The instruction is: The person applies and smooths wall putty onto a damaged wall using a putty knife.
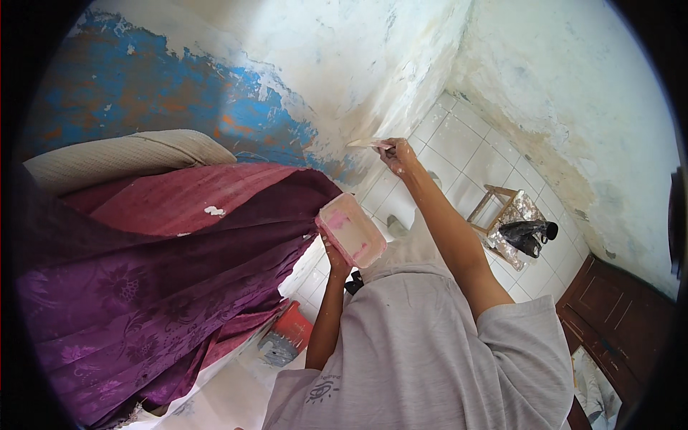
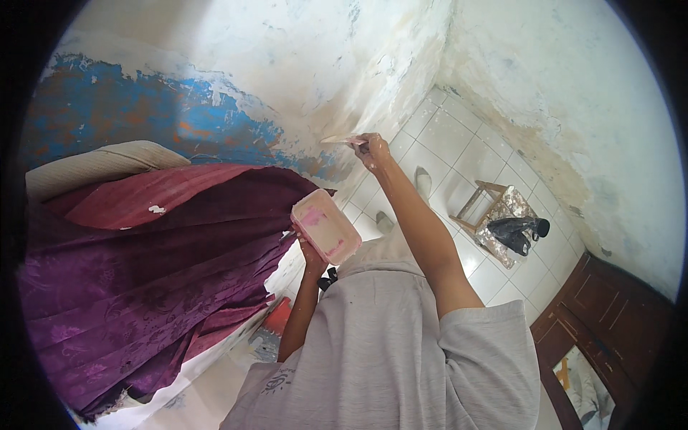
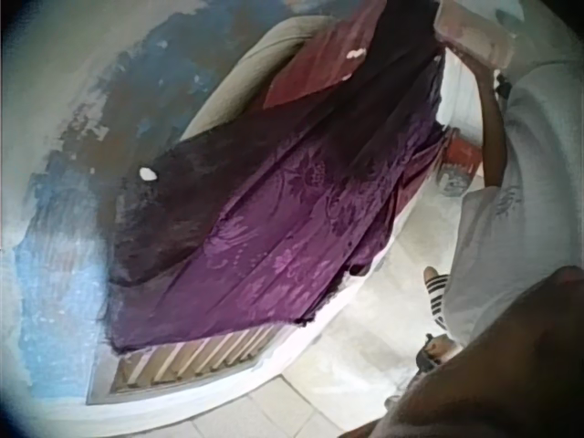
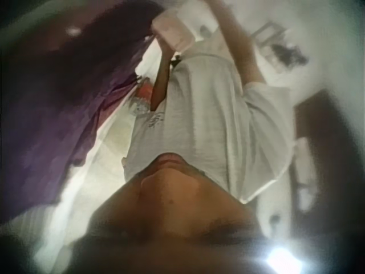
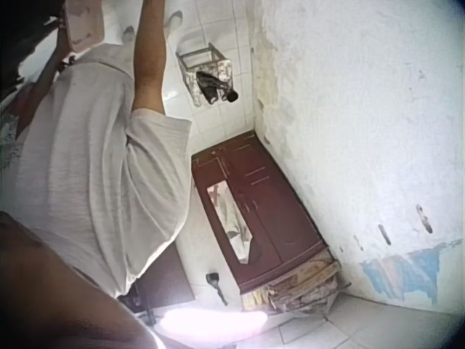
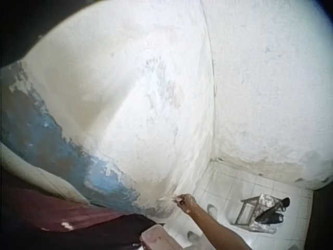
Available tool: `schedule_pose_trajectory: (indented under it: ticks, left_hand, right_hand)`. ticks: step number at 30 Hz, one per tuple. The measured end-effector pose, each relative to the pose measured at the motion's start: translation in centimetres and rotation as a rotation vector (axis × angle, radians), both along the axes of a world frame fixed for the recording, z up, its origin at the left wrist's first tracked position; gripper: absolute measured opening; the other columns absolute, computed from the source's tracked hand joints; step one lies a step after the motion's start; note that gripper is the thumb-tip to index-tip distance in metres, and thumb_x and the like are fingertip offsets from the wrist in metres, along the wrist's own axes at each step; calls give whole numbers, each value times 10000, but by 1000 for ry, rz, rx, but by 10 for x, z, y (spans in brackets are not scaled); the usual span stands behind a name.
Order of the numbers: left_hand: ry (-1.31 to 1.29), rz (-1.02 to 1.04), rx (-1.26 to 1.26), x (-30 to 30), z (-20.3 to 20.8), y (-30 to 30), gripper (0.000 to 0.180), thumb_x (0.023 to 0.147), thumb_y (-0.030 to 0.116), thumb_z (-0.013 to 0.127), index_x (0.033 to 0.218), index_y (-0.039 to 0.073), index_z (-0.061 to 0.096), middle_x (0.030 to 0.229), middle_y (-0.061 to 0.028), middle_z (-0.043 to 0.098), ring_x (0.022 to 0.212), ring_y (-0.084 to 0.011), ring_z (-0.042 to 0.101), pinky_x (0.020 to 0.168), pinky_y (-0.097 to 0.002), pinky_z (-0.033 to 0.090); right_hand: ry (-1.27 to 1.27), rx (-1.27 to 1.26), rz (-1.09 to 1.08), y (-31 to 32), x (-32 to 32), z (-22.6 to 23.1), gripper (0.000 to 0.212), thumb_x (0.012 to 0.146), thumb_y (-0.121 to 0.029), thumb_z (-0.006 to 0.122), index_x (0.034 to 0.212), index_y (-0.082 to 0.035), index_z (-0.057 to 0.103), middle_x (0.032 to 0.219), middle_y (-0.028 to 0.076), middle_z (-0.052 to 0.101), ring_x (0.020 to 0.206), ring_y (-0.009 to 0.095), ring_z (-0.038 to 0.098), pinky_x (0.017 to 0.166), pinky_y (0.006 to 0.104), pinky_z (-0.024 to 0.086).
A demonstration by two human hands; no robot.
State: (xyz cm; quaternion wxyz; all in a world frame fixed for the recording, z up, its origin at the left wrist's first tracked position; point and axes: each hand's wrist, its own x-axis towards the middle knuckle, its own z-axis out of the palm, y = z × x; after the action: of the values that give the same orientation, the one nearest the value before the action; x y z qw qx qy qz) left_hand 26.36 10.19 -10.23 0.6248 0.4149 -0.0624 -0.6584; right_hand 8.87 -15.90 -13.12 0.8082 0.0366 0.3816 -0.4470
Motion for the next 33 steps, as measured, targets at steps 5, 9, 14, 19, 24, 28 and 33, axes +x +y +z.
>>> schedule_pose_trajectory:
  ticks: [5,9,14,19,24,28,33]
  left_hand:
    - [-20,-11,23,-6,0,-10,820,915,761,355,1490,176,340,1432,-94,471,1306,-302,484,1063,-511,434]
    - [43,-72,46,-1,-7,-13,827,913,766,340,1496,180,320,1454,-96,445,1319,-311,471,1061,-537,432]
    - [11,-66,88,2,-21,-13,842,896,782,351,1493,189,322,1452,-92,442,1326,-318,466,1060,-566,427]
    - [68,-60,44,6,-24,-13,825,894,765,387,1489,196,333,1460,-83,440,1331,-319,461,1072,-571,413]
    - [101,-60,61,10,-20,-4,804,918,747,363,1498,193,317,1466,-85,430,1330,-314,458,1064,-550,424]
    - [0,-52,76,13,-20,1,801,927,748,343,1506,197,300,1469,-90,421,1329,-311,455,1056,-534,434]
    - [42,-31,23,10,-13,-2,789,932,741,341,1502,195,310,1473,-89,420,1332,-305,455,1074,-530,421]
  right_hand:
    - [3,30,-126,-25,-24,18,284,894,25,437,1070,240,496,996,308,569,858,279,620,637,201,535]
    - [-21,6,-155,-49,-44,37,259,892,27,469,1055,229,483,981,297,569,830,260,607,629,212,531]
    - [-110,-100,-214,-68,-74,51,218,878,34,488,1051,164,512,975,238,597,859,230,610,602,218,506]
    - [-43,-237,-107,-27,-69,22,237,888,5,435,1065,134,525,997,201,616,802,195,617,650,207,502]
    - [140,-158,91,34,-18,-20,296,918,-51,400,1104,135,537,1091,215,634,922,235,633,751,289,530]
    - [36,-57,73,42,8,-22,270,927,-50,405,1051,143,549,1086,248,612,941,273,630,738,291,548]
    - [7,-16,20,10,13,9,187,893,-7,468,971,150,534,1012,270,576,936,290,627,675,237,546]
